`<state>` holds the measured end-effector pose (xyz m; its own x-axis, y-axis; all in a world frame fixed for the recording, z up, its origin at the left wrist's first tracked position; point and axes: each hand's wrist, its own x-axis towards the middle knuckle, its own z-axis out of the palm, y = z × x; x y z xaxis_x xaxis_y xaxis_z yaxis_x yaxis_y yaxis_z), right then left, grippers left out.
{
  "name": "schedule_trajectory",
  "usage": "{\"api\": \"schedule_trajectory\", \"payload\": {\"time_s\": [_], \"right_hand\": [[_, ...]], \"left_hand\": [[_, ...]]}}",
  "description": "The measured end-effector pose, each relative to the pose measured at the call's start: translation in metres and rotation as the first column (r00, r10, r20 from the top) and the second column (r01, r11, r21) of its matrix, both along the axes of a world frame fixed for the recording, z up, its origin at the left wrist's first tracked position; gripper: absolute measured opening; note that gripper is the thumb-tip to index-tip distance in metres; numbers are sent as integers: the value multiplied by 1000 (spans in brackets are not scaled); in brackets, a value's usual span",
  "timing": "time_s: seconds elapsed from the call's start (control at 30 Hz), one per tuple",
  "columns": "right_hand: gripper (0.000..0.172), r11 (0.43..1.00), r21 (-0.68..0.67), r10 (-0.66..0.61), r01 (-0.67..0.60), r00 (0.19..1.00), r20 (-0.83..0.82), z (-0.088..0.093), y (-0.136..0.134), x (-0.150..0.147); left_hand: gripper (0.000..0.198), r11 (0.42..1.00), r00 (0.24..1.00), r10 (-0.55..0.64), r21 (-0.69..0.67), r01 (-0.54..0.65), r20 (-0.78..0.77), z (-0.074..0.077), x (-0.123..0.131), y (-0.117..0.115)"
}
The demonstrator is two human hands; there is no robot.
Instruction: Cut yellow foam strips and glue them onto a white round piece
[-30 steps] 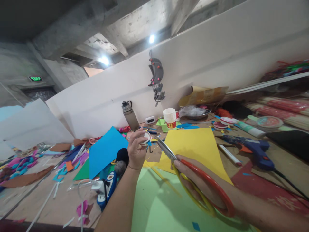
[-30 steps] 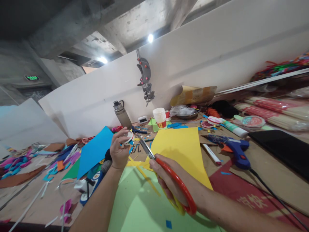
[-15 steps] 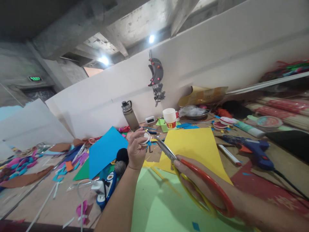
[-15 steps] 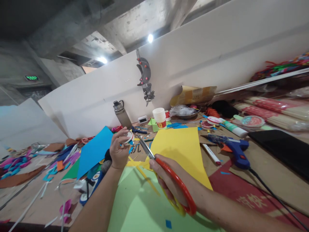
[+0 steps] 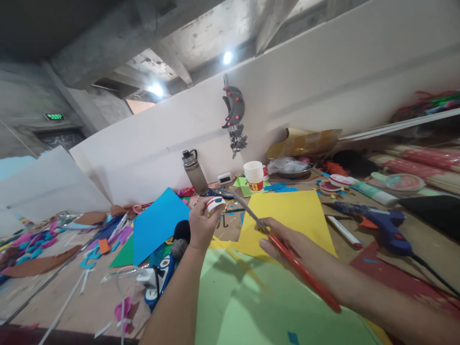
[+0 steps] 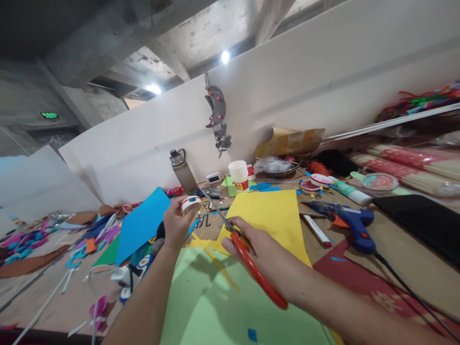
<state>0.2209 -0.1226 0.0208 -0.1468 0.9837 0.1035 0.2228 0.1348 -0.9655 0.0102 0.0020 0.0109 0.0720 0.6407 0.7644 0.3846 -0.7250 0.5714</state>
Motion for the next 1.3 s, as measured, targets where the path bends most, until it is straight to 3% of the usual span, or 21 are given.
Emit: {"api": "schedule_trajectory", "payload": {"time_s": [0.07,0.13,0.27,0.4,0.6,0.8,1.03,1.3], "right_hand": [[35,993,119,-33,20,994,105,-4,7,7],[39,984,171,-92,54,969,228,-8,12,13],[38,982,181,-125,57,913,388,-10,18,19],[38,989,150,-79,18,907,413,-4,20,21],[39,996,-38,85,-76,930,357,2,23,30],[39,989,-87,137,-115,939,316,-4,23,29],[43,980,-157,167,-121,931,323,4,20,27],[41,976,-149,193,-156,940,281,1,20,25]], "left_hand": [[25,966,987,-59,-239,94,151,1,0,3],[28,884,945,-114,-403,237,307,2,2,5],[31,722,877,-161,-551,418,454,9,4,1],[34,637,892,-177,-642,425,415,14,2,-4],[43,531,923,-234,-756,384,305,17,-8,0],[47,514,930,-263,-779,359,255,19,-13,-1],[45,515,935,-281,-788,337,216,17,-13,0],[42,525,924,-328,-776,350,195,14,-15,2]]}}
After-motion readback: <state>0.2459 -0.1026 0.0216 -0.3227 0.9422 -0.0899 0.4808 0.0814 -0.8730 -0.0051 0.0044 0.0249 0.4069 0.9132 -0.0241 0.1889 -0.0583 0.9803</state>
